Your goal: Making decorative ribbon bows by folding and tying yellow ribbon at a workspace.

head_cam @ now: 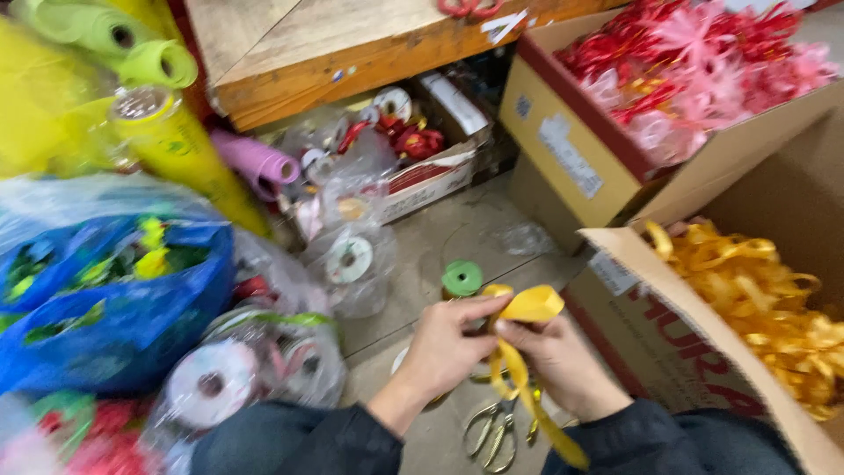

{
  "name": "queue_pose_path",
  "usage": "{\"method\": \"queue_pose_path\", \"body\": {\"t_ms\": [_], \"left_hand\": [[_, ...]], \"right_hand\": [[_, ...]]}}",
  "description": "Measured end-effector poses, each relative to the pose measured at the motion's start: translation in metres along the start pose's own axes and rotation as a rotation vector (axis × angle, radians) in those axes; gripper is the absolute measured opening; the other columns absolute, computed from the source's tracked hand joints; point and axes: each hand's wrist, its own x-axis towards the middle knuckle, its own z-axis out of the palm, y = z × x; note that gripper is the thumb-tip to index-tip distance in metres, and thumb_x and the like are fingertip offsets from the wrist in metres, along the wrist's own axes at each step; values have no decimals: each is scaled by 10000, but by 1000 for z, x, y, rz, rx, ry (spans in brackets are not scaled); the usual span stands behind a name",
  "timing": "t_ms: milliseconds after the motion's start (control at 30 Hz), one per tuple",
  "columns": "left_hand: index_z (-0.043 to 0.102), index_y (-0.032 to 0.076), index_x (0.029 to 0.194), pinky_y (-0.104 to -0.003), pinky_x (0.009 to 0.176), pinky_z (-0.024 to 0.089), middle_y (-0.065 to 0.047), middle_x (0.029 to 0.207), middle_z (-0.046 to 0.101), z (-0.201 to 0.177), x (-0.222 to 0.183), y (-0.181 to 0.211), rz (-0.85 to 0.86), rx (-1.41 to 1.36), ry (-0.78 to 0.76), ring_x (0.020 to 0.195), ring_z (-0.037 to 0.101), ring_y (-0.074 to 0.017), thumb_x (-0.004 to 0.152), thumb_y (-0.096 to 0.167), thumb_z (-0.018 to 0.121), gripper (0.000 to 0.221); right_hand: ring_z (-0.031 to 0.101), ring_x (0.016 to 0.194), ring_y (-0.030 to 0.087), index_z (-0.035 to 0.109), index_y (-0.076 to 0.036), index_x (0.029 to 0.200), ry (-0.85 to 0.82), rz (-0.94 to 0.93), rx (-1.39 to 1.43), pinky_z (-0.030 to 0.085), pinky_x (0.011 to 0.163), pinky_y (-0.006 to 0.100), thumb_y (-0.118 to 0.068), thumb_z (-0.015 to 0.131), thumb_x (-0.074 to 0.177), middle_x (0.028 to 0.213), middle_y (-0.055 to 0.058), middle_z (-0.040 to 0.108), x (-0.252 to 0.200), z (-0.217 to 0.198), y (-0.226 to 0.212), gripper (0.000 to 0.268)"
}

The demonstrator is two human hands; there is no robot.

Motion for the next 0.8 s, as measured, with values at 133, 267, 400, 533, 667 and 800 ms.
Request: {"method": "queue_pose_path", "body": {"t_ms": [133, 267, 400, 533, 667, 800], "left_hand": [[760, 187, 1339, -257, 1078, 529, -8, 1371, 781, 9, 11, -21, 87, 137, -13, 1246, 713, -72, 693, 33, 802, 665], [761, 254, 1435, -302, 603, 708, -67, 529, 569, 2, 23, -8, -264, -27, -66, 490, 446, -84, 773, 18, 837, 707], [765, 365, 1336, -235, 913, 676, 65, 1164, 917, 6, 36, -58, -343, 278, 58, 1002, 854, -58, 748, 217, 872, 616], [928, 281, 1024, -201, 861, 564, 84, 918, 942, 14, 28, -58, -394, 378, 125, 876, 812, 0, 769, 338, 874, 266], [892, 214, 900, -248, 753, 489, 101, 791, 838, 19, 22, -28, -209, 397, 112, 754, 651, -30, 845, 385, 797, 203], [658, 125, 1136, -277, 751, 668, -99, 1016, 830, 10, 10, 2, -103, -72, 160, 845, 779, -144, 813, 61, 829, 371]], "right_hand": [[741, 843, 285, 753, 29, 1117, 48, 33, 111, 617, 758, 418, 57, 787, 803, 1009, 181, 796, 21, -32, 27, 316], [667, 700, 134, 782, 5, 947, 28, -23, -4, 553, 681, 290, -19, 804, 855, 814, 48, 743, 12, -43, -9, 97], [716, 811, 160, 783, 22, 1058, -136, 29, -1, 569, 800, 281, -54, 823, 848, 956, 101, 790, -7, -37, -37, 227], [703, 733, 177, 725, 34, 1025, -239, 51, 92, 582, 700, 303, -21, 818, 842, 866, 123, 745, -36, -31, -52, 212], [676, 768, 153, 755, -6, 977, -284, -74, -128, 513, 725, 304, -106, 833, 840, 860, 59, 754, -23, -68, -48, 187], [762, 781, 335, 747, 59, 984, -179, -87, -92, 608, 744, 451, -69, 757, 878, 869, 241, 803, -5, -66, -41, 166]]}}
